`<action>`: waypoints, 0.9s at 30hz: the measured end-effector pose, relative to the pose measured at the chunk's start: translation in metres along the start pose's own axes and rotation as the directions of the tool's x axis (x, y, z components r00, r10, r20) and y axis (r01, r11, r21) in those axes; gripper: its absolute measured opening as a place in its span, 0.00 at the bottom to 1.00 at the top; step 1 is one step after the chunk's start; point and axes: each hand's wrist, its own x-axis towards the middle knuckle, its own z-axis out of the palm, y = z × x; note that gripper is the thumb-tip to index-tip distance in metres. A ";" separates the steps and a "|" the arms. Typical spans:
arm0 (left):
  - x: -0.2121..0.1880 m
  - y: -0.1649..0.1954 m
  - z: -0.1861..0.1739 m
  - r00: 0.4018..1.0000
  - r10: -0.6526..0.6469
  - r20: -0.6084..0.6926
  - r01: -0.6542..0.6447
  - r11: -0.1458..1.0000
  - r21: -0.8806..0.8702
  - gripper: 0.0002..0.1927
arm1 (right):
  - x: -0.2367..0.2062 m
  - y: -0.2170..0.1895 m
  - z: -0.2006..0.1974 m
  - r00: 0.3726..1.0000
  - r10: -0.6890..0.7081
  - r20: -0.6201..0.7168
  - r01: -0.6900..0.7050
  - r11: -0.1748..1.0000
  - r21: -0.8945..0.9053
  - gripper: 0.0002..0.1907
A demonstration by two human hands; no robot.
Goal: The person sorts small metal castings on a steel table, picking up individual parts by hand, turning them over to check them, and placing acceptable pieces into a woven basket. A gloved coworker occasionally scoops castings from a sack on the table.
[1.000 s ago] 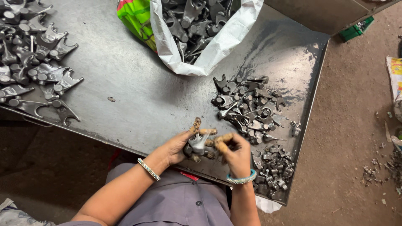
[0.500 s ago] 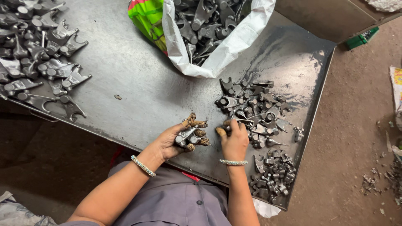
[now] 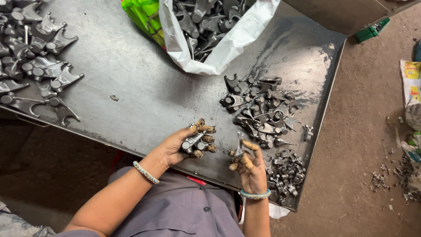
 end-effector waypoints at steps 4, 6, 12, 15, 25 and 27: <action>0.001 -0.008 0.013 0.998 0.044 -0.034 -0.039 0.990 0.132 0.22 | 0.001 -0.007 -0.005 0.988 0.083 0.127 -0.116 0.951 0.287 0.26; 0.004 -0.015 0.016 0.998 0.059 -0.013 -0.056 0.981 0.187 0.21 | 0.000 -0.009 0.002 0.991 0.124 0.044 -0.131 0.937 0.323 0.26; 0.010 -0.035 0.018 0.998 -0.042 0.048 0.040 0.998 0.042 0.22 | 0.002 -0.016 0.058 0.995 -0.006 0.102 0.024 0.983 -0.182 0.18; 0.009 -0.027 0.025 0.997 -0.035 0.066 0.033 0.999 0.031 0.23 | 0.014 -0.034 0.082 0.957 -0.258 -0.132 0.064 0.630 -0.774 0.24; 0.041 0.100 0.117 0.855 0.453 0.252 -0.458 0.888 -0.041 0.20 | 0.073 -0.039 0.121 0.920 -0.385 -0.073 -0.182 -0.255 -0.950 0.28; 0.063 0.152 0.155 0.845 0.522 0.116 -0.497 0.847 -0.191 0.21 | 0.066 -0.035 0.119 0.939 -0.337 -0.072 -0.170 -0.272 -0.947 0.27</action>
